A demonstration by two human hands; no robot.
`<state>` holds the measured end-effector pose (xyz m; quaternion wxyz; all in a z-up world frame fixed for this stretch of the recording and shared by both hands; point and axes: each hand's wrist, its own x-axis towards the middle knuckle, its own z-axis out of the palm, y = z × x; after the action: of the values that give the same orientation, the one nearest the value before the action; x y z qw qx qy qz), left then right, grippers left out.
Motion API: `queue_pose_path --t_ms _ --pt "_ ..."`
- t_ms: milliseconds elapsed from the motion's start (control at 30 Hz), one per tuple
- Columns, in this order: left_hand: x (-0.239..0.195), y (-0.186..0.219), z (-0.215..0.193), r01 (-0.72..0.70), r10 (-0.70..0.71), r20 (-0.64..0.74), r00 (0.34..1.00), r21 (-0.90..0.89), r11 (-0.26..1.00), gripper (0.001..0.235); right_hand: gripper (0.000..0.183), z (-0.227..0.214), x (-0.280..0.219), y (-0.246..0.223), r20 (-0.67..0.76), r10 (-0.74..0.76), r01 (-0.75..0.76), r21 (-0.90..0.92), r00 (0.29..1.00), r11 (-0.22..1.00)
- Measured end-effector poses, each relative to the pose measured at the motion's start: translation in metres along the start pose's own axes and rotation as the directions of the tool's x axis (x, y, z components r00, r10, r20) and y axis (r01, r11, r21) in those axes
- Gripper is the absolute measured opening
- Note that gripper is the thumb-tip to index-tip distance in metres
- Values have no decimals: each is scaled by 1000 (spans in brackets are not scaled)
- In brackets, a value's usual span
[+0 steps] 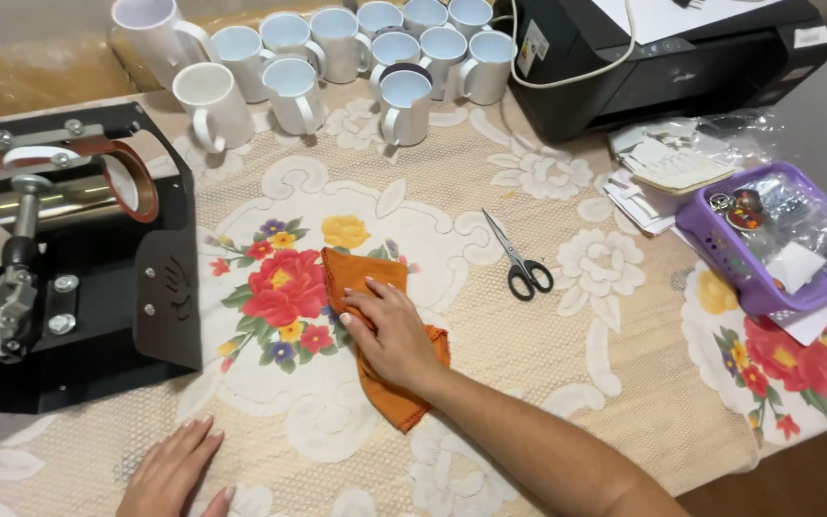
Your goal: A person prepares a ceramic mug for sublimation printing by wiping it clean with a cloth and then carefully taping a printed design onto its surface.
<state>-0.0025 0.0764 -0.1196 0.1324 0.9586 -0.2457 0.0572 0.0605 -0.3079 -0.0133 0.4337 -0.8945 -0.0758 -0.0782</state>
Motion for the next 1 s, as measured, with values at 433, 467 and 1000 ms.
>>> queue_pose_path --t_ms 433,467,1000 --pt "10 20 -11 -125 111 -202 973 -60 990 71 42 16 0 16 -139 -54 43 -78 989 996" --pt "11 24 -20 -131 117 -185 976 -62 989 71 42 17 0 18 -141 -36 26 -71 989 997" --pt "14 43 -59 -178 161 -106 981 -175 968 64 39 6 1 2 -99 -80 76 -42 992 996"
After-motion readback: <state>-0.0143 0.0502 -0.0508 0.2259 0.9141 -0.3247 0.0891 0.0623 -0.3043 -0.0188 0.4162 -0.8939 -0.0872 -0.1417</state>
